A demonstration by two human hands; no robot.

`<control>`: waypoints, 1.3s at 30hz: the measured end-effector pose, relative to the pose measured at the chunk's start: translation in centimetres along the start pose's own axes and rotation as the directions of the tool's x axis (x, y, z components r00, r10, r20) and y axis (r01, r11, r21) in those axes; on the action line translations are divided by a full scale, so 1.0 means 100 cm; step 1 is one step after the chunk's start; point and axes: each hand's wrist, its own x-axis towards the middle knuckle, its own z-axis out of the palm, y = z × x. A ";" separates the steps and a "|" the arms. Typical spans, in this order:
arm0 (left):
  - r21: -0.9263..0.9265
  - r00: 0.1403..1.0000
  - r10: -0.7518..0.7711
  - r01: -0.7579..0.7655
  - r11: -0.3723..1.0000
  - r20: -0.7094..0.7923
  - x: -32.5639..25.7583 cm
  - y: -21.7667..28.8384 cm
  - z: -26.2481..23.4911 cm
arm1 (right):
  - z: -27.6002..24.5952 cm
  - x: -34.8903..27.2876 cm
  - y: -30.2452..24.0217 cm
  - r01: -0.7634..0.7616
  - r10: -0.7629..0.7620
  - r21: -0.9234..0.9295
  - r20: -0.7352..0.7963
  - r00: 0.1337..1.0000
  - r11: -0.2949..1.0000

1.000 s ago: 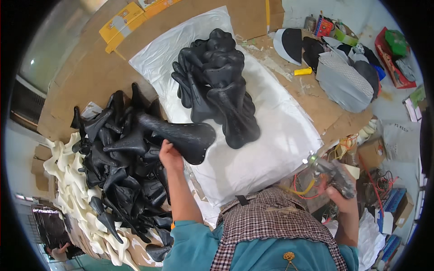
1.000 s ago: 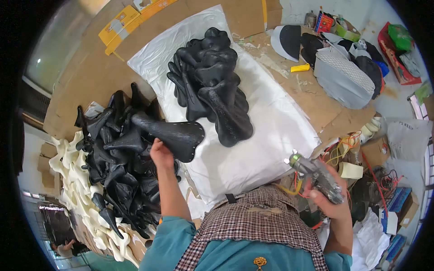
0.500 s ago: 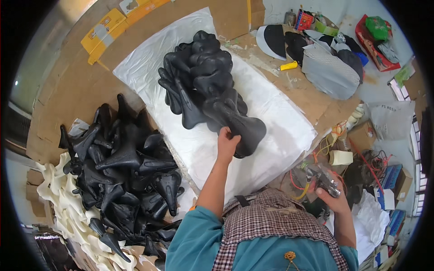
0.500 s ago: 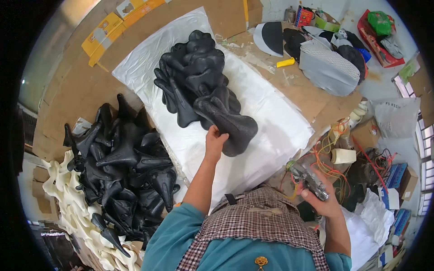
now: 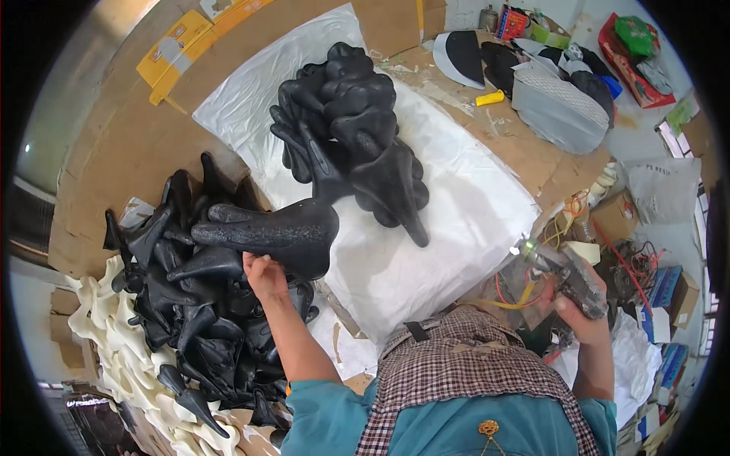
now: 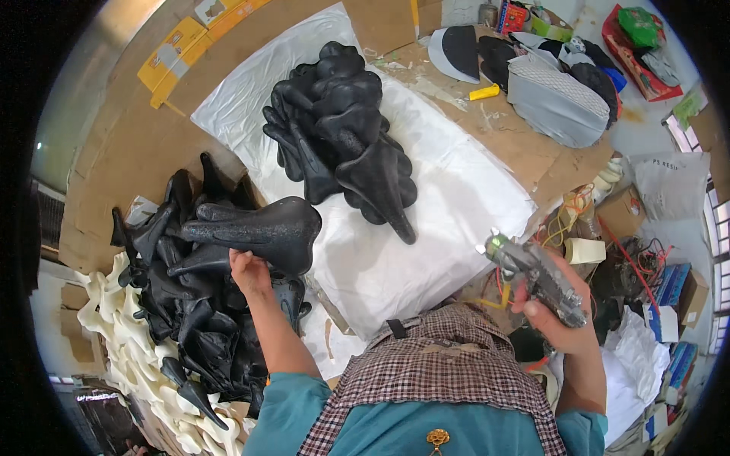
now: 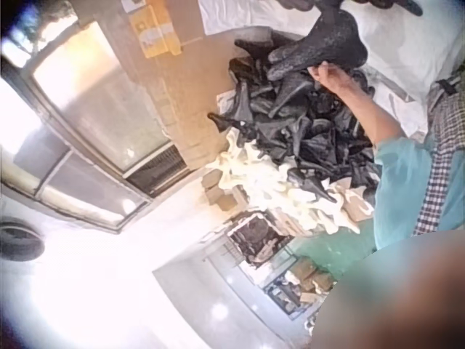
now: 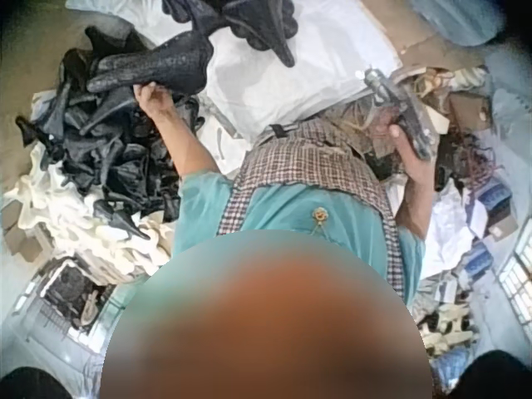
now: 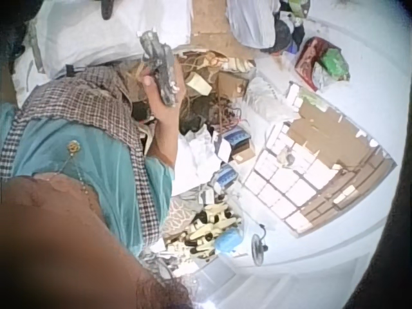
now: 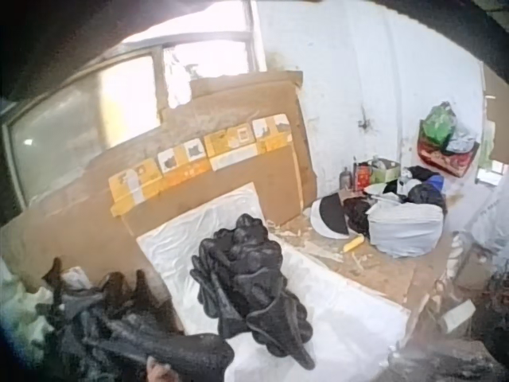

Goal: Sort and organize bicycle seat components and foam inserts at a factory workbench.

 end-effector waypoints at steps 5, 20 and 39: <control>-0.071 0.987 -0.122 0.130 0.989 0.105 0.027 -0.049 0.021 | -0.020 -0.029 0.040 -0.334 0.341 -0.140 0.028 0.940 0.932; 0.331 0.991 -0.100 0.064 0.941 0.091 0.044 -0.045 0.062 | 0.014 -0.001 0.044 -0.300 0.304 -0.072 0.046 0.952 0.951; 0.605 0.970 -0.227 0.232 0.761 -0.087 0.053 -0.240 0.043 | -0.009 -0.015 0.007 -0.098 0.121 -0.286 0.063 0.991 0.953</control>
